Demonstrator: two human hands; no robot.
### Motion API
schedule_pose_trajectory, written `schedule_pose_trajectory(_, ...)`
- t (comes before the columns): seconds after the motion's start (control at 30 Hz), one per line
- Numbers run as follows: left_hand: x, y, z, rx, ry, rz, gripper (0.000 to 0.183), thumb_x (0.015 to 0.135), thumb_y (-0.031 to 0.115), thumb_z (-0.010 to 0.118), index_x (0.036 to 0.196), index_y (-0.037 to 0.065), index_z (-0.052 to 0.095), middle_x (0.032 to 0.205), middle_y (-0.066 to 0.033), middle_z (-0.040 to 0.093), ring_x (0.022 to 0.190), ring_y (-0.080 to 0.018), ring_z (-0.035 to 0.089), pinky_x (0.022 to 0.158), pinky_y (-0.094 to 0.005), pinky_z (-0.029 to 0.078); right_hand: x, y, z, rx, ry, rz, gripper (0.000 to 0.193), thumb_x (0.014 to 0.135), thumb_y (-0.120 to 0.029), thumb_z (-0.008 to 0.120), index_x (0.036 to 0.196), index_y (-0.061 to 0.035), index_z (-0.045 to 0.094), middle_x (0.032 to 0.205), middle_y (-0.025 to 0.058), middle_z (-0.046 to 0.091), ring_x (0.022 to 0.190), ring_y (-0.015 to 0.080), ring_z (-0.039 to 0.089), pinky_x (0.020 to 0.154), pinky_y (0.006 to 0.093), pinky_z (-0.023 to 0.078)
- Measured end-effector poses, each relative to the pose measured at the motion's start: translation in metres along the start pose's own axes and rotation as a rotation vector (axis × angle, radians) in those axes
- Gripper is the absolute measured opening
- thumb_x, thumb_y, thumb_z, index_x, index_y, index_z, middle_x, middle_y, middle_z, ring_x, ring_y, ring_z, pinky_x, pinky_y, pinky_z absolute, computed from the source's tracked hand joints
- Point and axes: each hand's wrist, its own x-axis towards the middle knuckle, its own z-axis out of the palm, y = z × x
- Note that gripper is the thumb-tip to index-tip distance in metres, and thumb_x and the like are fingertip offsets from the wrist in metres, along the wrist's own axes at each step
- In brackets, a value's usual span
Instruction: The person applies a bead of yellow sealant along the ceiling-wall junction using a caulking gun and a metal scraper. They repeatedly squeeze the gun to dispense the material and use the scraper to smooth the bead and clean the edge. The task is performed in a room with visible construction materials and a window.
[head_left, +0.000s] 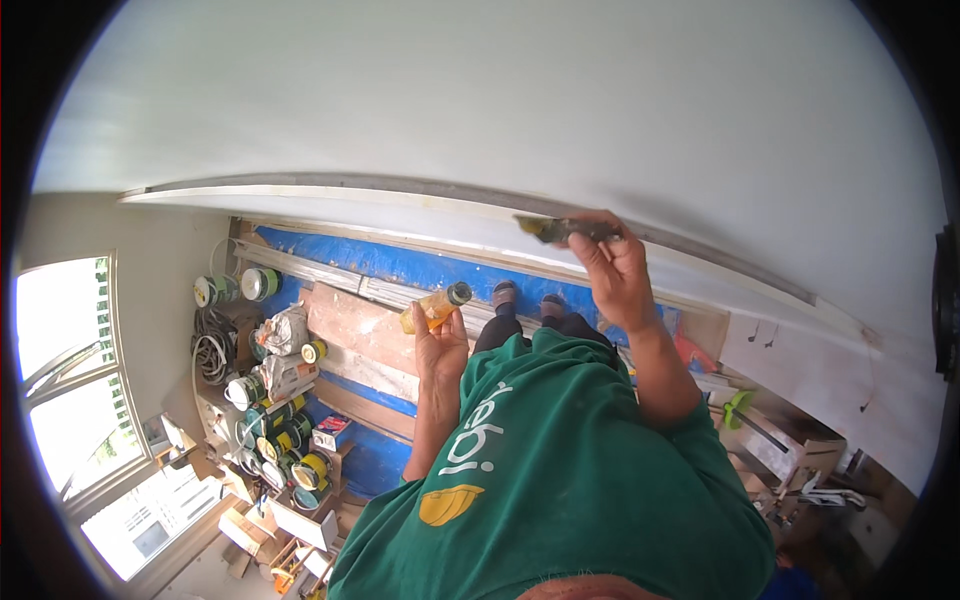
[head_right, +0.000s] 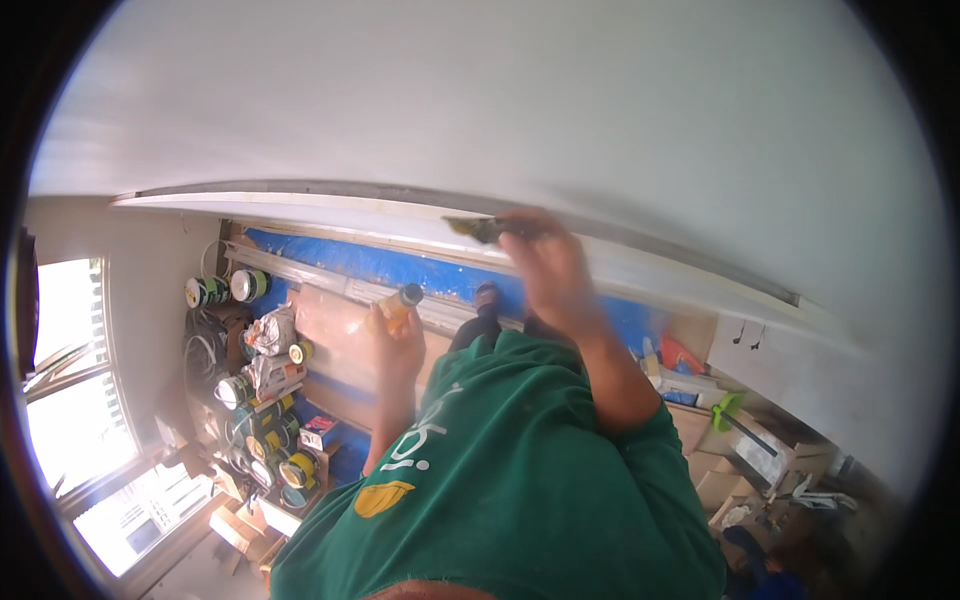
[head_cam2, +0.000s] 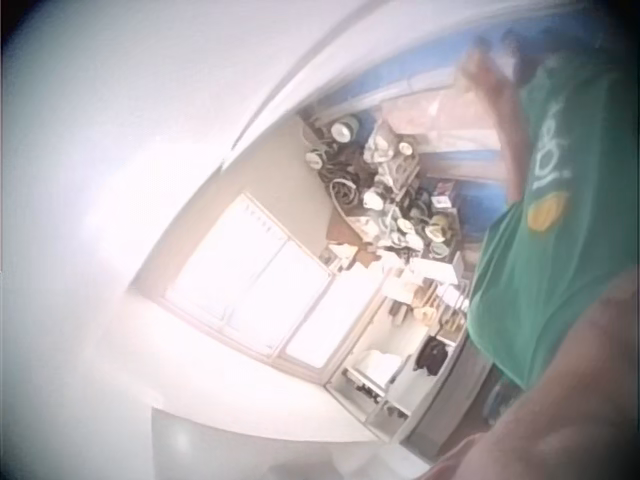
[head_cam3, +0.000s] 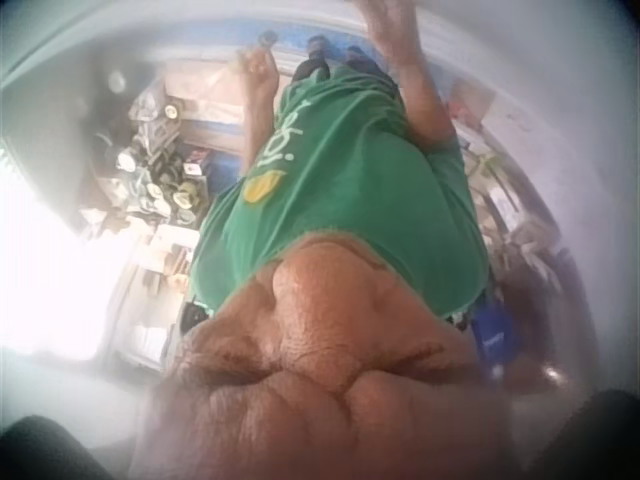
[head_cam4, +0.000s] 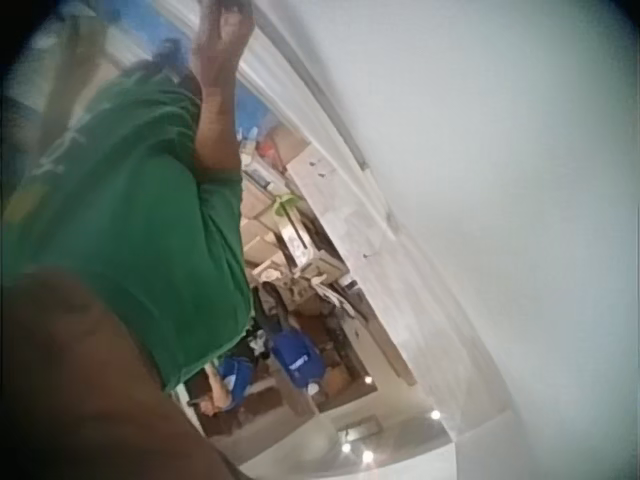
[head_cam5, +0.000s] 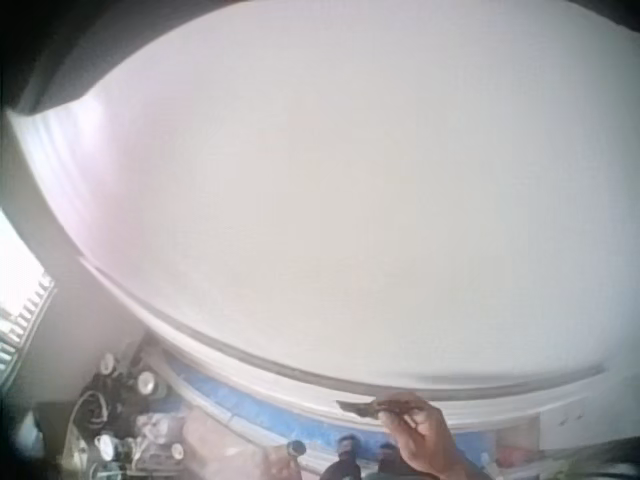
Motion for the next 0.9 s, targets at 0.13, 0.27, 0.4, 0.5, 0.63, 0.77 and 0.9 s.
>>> schedule_pose_trajectory(0.13,0.009,0.015,-0.005,-0.232,0.085,-0.218,0.057,0.08,0.04,0.075,0.115,0.002,0.051,0.111,-0.0066,0.059,0.1,-0.0183,0.061,0.081,-0.0285,0.057,0.026,0.012,-0.006,-0.519,0.11,-0.1,0.016,0.094,-0.01,0.059,0.108,-0.0008,0.059,0.089,0.0072,0.066,0.082,0.0129,0.061,0.078,0.0246,0.047)
schedule_pose_trajectory(0.27,0.023,0.024,-0.013,-0.239,0.092,-0.247,0.057,0.08,0.041,0.075,0.115,0.003,0.051,0.11,-0.0056,0.059,0.098,-0.0167,0.061,0.08,-0.0276,0.057,0.038,0.015,0.01,-0.844,0.11,-0.143,0.013,0.091,-0.009,0.062,0.102,-0.0024,0.062,0.075,0.012,0.063,0.066,0.0197,0.059,0.066,0.0281,0.048)
schedule_pose_trajectory(0.4,0.027,0.031,-0.004,-0.218,0.122,-0.275,0.058,0.08,0.042,0.074,0.115,0.003,0.05,0.109,-0.0053,0.059,0.097,-0.0158,0.061,0.078,-0.0268,0.057,0.043,0.03,0.016,-0.928,0.094,-0.145,0.013,0.091,-0.009,0.062,0.101,-0.002,0.063,0.072,0.0141,0.061,0.06,0.0258,0.056,0.061,0.0303,0.047)
schedule_pose_trajectory(0.5,0.028,0.033,0.009,-0.191,0.122,-0.272,0.057,0.08,0.043,0.074,0.114,0.003,0.051,0.109,-0.0054,0.059,0.096,-0.0157,0.061,0.077,-0.0264,0.057,0.045,0.029,0.019,-0.99,0.039,0.002,0.012,0.09,-0.009,0.061,0.1,-0.0019,0.063,0.075,0.0146,0.063,0.062,0.027,0.059,0.062,0.031,0.048)
schedule_pose_trajectory(0.63,0.035,0.034,0.012,-0.175,0.12,-0.282,0.056,0.081,0.043,0.073,0.113,0.003,0.051,0.108,-0.0053,0.059,0.096,-0.0155,0.061,0.076,-0.0263,0.057,0.042,0.026,0.022,-0.892,0.183,-0.253,0.012,0.09,-0.01,0.061,0.1,-0.0016,0.062,0.078,0.0161,0.065,0.067,0.0277,0.064,0.063,0.0329,0.049)
schedule_pose_trajectory(0.77,0.046,0.034,0.006,-0.18,0.077,-0.296,0.056,0.081,0.044,0.072,0.114,0.003,0.051,0.108,-0.005,0.06,0.096,-0.0152,0.061,0.076,-0.0264,0.056,0.043,0.025,0.02,-0.996,0.141,-0.212,0.012,0.09,-0.009,0.061,0.099,-0.0014,0.062,0.08,0.0169,0.066,0.07,0.0301,0.065,0.064,0.0347,0.05)
schedule_pose_trajectory(0.9,0.051,0.033,0.001,-0.157,0.057,-0.297,0.057,0.081,0.045,0.072,0.114,0.004,0.051,0.108,-0.0049,0.06,0.096,-0.015,0.061,0.076,-0.0259,0.056,0.045,0.033,0.022,-1.035,0.088,-0.161,0.013,0.089,-0.01,0.061,0.099,-0.0017,0.062,0.08,0.0175,0.065,0.07,0.0327,0.064,0.063,0.0365,0.05)
